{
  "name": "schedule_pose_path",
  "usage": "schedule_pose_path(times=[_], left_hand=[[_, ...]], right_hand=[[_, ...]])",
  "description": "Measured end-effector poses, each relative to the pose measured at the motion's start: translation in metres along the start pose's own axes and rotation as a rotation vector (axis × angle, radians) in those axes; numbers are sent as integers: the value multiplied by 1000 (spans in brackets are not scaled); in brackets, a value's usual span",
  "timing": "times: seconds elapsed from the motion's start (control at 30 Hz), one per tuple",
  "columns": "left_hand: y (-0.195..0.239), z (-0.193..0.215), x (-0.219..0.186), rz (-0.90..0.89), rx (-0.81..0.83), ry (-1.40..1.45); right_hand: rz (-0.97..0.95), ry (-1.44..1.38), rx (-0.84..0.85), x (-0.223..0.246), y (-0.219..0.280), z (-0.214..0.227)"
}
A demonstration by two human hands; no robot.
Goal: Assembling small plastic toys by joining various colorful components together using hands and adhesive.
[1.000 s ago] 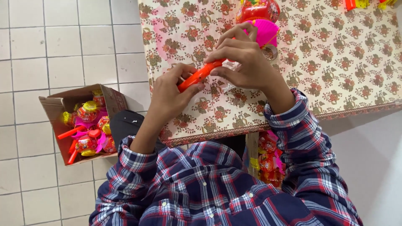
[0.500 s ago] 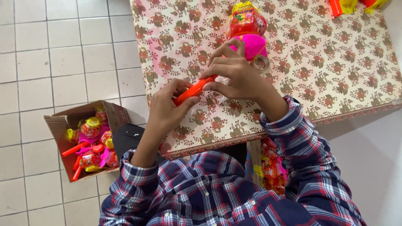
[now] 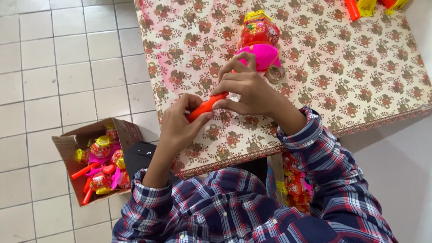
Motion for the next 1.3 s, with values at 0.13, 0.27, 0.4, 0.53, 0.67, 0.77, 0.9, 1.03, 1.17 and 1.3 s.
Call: schedule_pose_path(times=[0.13,0.27,0.4,0.53,0.67,0.77,0.9,1.03,1.17,1.3], left_hand=[[0,1,-12,7,31,-25],[2,-3,-5,-51,122,-52],[1,1,-6,-23,52,2],[1,1,-4,-62,-19,-66],[1,1,-11,-53,29,-102],[1,-3,-3,-58,95,-110],[3,1,-10,-184,-48,-109],[4,1,-10,-280,-181,-158],[13,3,-12,-406,-316,-327],[9,5,-18,-299,-238,-235]], right_hand=[[29,13,-18,4,-3,3],[36,25,-19,6,-4,4],[46,58,-13,3,0,1],[59,104,-17,0,6,-6],[84,117,-33,5,2,-3],[92,123,-41,9,-3,-2],[97,217,-37,8,2,-5],[90,259,-26,12,-1,-8],[104,302,-23,15,3,-15],[81,330,-26,12,4,-14]])
Point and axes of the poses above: each hand's wrist, its own y-axis away from the middle knuckle, its own z-axis out of the back of the hand, x = y × z, the point moved 4 cm from there along -y, towards the middle knuckle, and after that the axes turned 12 degrees about -x, right-handed, at the moved point
